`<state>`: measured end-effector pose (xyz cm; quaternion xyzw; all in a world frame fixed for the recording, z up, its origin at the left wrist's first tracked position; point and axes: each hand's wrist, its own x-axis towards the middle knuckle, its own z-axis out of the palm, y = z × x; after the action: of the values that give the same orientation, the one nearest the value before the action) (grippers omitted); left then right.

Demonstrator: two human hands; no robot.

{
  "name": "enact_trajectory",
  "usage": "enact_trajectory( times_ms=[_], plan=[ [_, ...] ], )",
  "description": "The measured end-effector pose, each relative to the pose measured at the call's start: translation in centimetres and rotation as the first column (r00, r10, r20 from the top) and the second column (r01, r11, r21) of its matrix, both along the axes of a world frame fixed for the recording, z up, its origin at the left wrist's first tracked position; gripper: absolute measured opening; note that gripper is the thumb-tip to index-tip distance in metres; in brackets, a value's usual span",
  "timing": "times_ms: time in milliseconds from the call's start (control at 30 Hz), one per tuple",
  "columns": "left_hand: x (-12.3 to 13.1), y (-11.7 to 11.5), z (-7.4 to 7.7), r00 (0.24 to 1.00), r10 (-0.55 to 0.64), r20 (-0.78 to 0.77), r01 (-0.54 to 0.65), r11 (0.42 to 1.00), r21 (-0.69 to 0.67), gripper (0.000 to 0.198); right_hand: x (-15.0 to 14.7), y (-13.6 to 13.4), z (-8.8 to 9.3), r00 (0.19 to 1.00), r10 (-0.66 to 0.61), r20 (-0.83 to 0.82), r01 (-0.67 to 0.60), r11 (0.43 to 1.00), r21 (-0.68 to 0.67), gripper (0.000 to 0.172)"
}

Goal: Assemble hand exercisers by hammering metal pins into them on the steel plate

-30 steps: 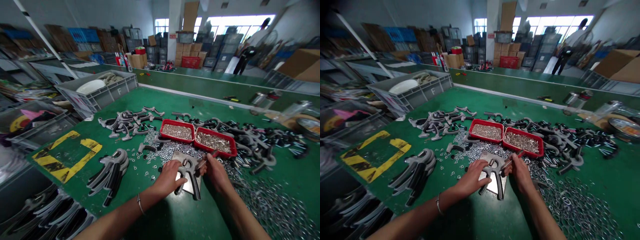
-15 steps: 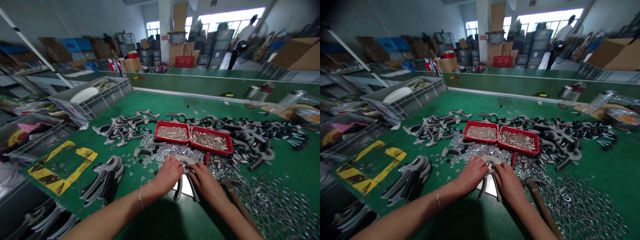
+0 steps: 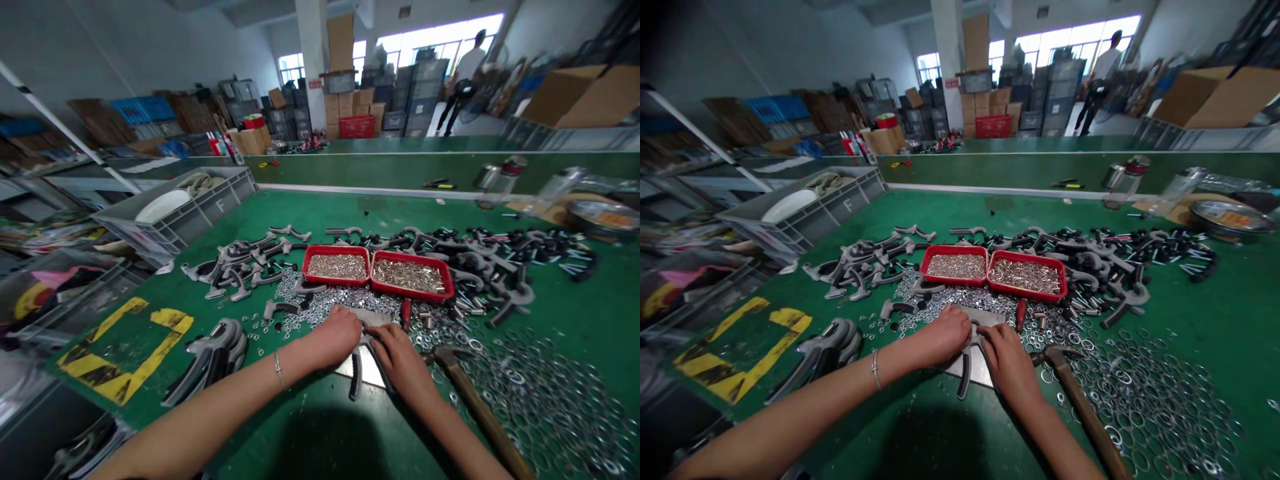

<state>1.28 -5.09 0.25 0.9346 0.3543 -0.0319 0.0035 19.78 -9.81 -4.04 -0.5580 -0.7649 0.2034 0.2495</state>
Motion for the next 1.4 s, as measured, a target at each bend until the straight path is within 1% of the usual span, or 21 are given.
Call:
enact_trajectory(
  times_ms=[100,200,300,367,400,467,500,533,567,600,667,700,733,800,833,900,1000,1067,1133,1200,1400],
  plan=[
    [-0.1,0.6,-0.1,0.998,-0.060,-0.033,0.060,0.998,0.010,0.020,-0.3,-0.3,-0.1,0.999,-0.027,0.047,0.027,1.000,0.007,0.029],
    [-0.4,1.0,-0.6,0.994,-0.106,0.004,0.106,0.994,0.031,0.021,-0.6,-0.6,0.0,0.996,-0.052,0.068,0.051,0.999,0.016,0.029],
    [-0.5,0.9,-1.3,0.998,-0.044,0.043,0.044,0.999,-0.011,0.021,-1.0,-0.9,-0.1,0.994,-0.080,0.071,0.078,0.996,0.036,0.030],
    [-0.4,0.2,-1.7,0.999,-0.004,0.049,0.003,1.000,0.028,0.021,-1.3,-1.0,-0.2,0.992,-0.104,0.074,0.101,0.994,0.043,0.030],
    [-0.3,-0.2,-1.7,0.998,-0.024,0.052,0.021,0.998,0.064,0.022,-1.4,-1.1,-0.3,0.991,-0.115,0.074,0.112,0.993,0.045,0.030],
    [-0.5,-0.7,-1.5,0.990,-0.128,0.061,0.121,0.986,0.111,0.025,-1.5,-1.3,-0.5,0.988,-0.134,0.071,0.131,0.990,0.044,0.031],
    [-0.7,-0.8,-1.2,0.982,-0.176,0.070,0.168,0.980,0.104,0.025,-1.5,-1.4,-0.6,0.988,-0.140,0.068,0.138,0.990,0.041,0.031],
    [-1.1,-0.7,-0.8,0.979,-0.182,0.093,0.174,0.981,0.085,0.023,-1.4,-1.4,-0.6,0.987,-0.145,0.063,0.143,0.989,0.036,0.031],
    [-1.6,-0.4,-0.3,0.983,-0.127,0.133,0.120,0.991,0.066,0.021,-1.4,-1.4,-0.7,0.987,-0.148,0.057,0.147,0.989,0.031,0.031],
    [-2.1,-0.1,0.1,0.981,-0.023,0.191,0.014,0.999,0.045,0.018,-1.4,-1.4,-0.8,0.988,-0.149,0.050,0.148,0.989,0.025,0.032],
    [-2.9,0.6,0.8,0.919,0.222,0.327,-0.216,0.975,-0.055,0.014,-1.4,-1.4,-0.9,0.989,-0.144,0.030,0.144,0.989,0.018,0.031],
    [-3.1,0.8,0.9,0.872,0.308,0.380,-0.275,0.951,-0.140,0.015,-1.3,-1.4,-0.9,0.990,-0.142,0.019,0.141,0.990,0.014,0.032],
    [-3.2,0.8,0.8,0.836,0.364,0.411,-0.289,0.928,-0.234,0.015,-1.3,-1.4,-0.9,0.990,-0.140,0.008,0.140,0.990,0.012,0.032],
    [-2.8,0.5,0.0,0.798,0.443,0.409,-0.276,0.872,-0.405,0.014,-1.3,-1.4,-0.9,0.990,-0.139,-0.014,0.139,0.990,0.006,0.032],
    [-2.4,0.3,-0.6,0.782,0.486,0.391,-0.294,0.840,-0.457,0.016,-1.2,-1.4,-0.9,0.990,-0.141,-0.021,0.141,0.990,0.003,0.032],
    [-1.6,0.0,-1.6,0.742,0.571,0.352,-0.375,0.788,-0.488,0.023,-1.2,-1.4,-1.0,0.989,-0.143,-0.028,0.143,0.990,0.001,0.032],
    [-1.0,0.2,-2.3,0.714,0.631,0.305,-0.426,0.737,-0.525,0.019,-1.2,-1.4,-1.1,0.989,-0.147,-0.024,0.147,0.989,0.006,0.032],
    [-1.1,0.6,-2.2,0.706,0.650,0.281,-0.412,0.700,-0.582,0.009,-1.2,-1.5,-1.1,0.989,-0.149,-0.026,0.149,0.989,0.009,0.032],
    [-1.3,0.8,-1.9,0.695,0.664,0.278,-0.401,0.678,-0.617,0.014,-1.2,-1.5,-1.2,0.988,-0.148,-0.033,0.148,0.989,0.012,0.032],
    [-1.5,0.8,-1.7,0.704,0.655,0.275,-0.395,0.682,-0.615,0.014,-1.2,-1.5,-1.2,0.989,-0.145,-0.035,0.145,0.989,0.012,0.032],
    [-1.4,0.7,-1.4,0.733,0.612,0.297,-0.424,0.753,-0.504,0.017,-1.3,-1.5,-1.2,0.987,-0.155,-0.032,0.155,0.988,0.006,0.032]
  ],
)
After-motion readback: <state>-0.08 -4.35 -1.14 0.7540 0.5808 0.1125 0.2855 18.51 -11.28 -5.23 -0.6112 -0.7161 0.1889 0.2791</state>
